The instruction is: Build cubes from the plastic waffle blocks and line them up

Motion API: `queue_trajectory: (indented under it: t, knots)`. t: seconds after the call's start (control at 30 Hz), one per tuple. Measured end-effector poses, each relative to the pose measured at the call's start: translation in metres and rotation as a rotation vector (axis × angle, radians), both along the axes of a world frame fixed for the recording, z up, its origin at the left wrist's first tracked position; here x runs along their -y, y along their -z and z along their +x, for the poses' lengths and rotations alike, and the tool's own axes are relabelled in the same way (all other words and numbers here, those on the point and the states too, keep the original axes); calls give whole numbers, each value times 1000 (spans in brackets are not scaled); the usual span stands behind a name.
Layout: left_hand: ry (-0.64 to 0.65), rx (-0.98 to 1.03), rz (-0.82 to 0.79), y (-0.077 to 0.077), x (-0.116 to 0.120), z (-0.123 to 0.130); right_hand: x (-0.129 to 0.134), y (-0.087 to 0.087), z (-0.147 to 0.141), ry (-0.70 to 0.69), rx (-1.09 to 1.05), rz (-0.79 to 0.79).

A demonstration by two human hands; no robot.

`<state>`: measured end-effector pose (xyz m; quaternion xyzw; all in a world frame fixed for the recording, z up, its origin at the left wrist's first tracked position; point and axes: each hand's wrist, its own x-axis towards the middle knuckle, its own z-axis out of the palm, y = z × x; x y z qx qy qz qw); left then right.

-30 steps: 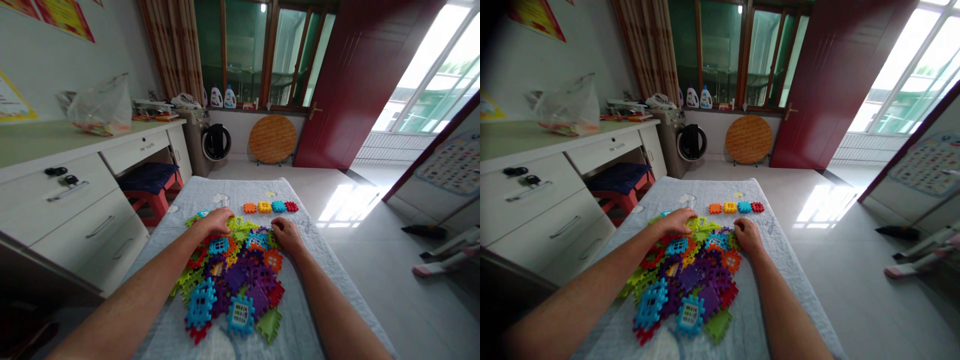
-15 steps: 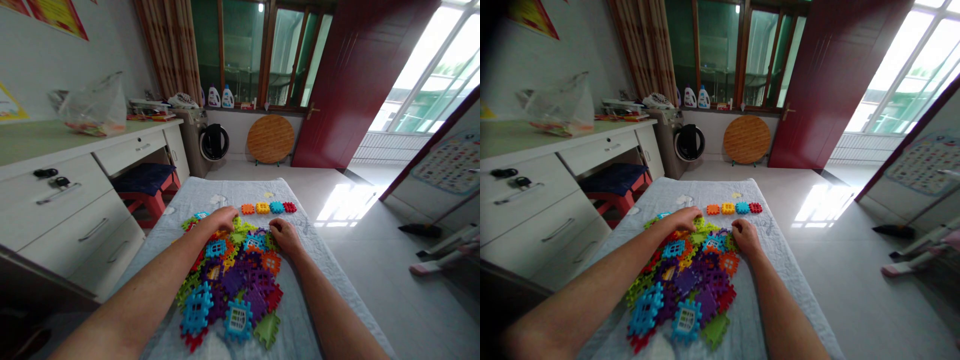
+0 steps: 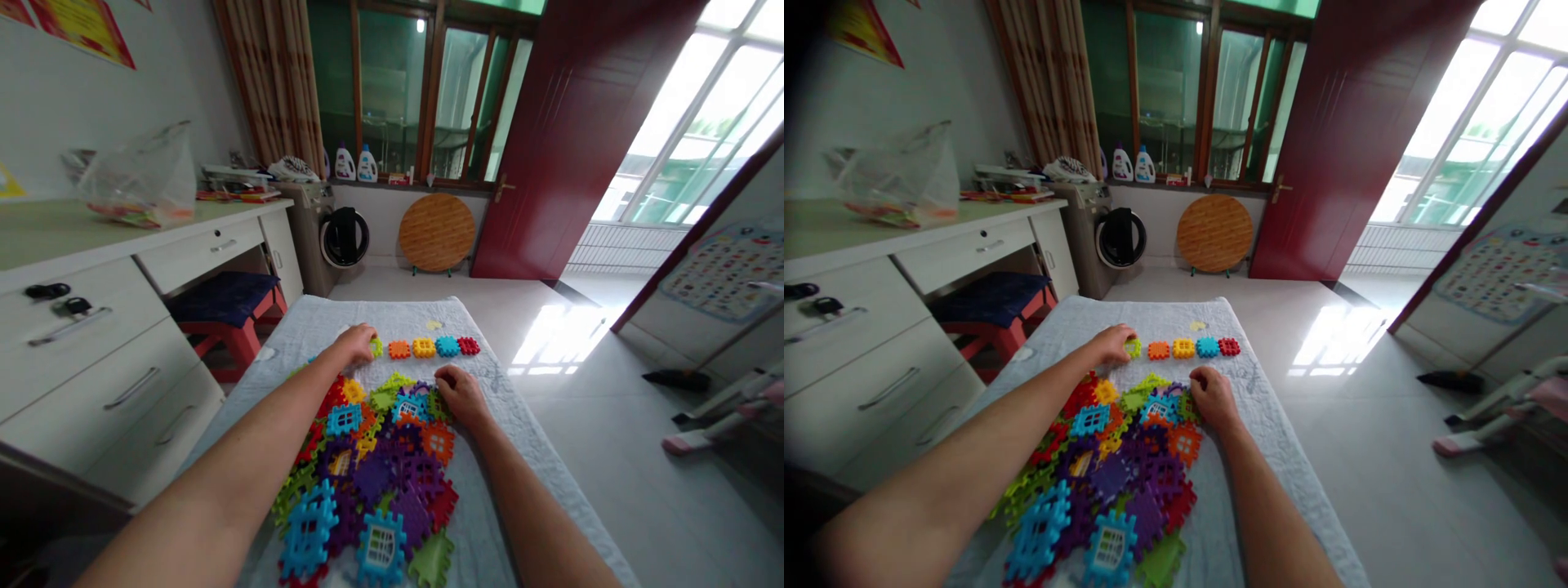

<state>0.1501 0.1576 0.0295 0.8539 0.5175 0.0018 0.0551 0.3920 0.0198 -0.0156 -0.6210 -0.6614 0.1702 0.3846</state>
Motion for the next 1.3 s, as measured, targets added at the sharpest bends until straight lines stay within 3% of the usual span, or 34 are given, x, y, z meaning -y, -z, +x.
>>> queue_trajectory:
  t: [0.3,1.13,1.3]
  knots:
    - [23,17,-100,13,-15,-2,0,0,0,4,5,-5]
    - [10,14,-131,6,-10,2,0,1,1,-8,-4,-4]
    - [34,60,-83,-5,-1,-1,1,-1,0,4,-8,-19]
